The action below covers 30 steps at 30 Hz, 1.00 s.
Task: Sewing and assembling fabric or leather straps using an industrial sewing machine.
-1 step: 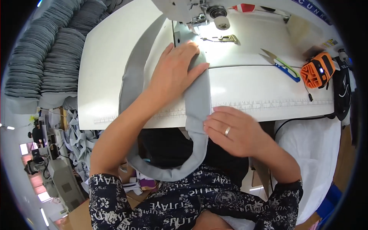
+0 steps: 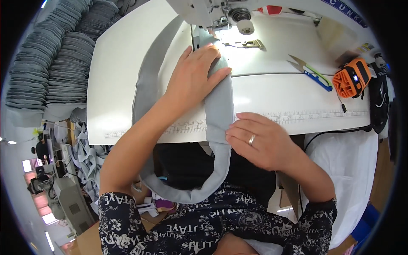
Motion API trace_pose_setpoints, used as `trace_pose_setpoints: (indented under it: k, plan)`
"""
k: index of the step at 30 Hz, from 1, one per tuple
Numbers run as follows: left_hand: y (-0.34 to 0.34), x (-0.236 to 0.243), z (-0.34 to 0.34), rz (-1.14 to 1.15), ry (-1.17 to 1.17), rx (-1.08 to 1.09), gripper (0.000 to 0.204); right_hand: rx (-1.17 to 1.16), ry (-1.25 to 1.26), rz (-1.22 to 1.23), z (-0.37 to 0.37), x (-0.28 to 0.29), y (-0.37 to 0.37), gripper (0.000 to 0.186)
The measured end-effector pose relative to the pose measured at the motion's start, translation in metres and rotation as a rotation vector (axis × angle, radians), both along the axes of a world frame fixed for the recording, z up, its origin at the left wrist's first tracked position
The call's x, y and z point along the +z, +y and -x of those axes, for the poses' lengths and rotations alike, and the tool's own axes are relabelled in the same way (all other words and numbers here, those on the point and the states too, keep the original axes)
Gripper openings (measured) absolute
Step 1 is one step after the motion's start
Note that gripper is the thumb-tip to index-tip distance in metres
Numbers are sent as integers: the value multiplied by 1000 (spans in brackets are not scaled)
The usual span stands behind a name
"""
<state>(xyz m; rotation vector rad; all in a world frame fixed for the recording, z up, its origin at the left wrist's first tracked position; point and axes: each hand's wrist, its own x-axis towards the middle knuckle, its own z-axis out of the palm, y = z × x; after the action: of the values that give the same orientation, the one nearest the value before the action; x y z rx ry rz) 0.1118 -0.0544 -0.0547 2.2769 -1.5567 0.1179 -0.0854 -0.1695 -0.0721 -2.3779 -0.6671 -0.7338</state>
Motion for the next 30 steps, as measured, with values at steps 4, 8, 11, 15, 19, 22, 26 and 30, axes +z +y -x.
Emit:
trace_pose_setpoints:
  k: [4,8,11,15,19,22,26,30]
  plan:
    - [-11,-13,-22,75,-34,21,41,-66,28,25,-21,3,-17,19]
    - [-13,-16,-24,97,-35,22,42,-229,3,50,-14,-1,-4,17]
    - [-11,-14,-23,85,-63,27,41,-408,-136,-73,24,-4,18,19]
    - [3,-11,-15,60,-22,-18,36,-454,91,-241,46,-7,53,29]
    - [11,0,1,80,46,-40,30,-344,723,-795,28,-16,72,39]
    - [18,18,16,123,284,-40,27,-261,811,-1084,30,-34,82,36]
    - [45,38,48,58,392,-15,24,-34,994,-1382,35,-25,79,29]
    - [56,22,60,61,234,-192,31,37,977,-1484,34,-29,83,33]
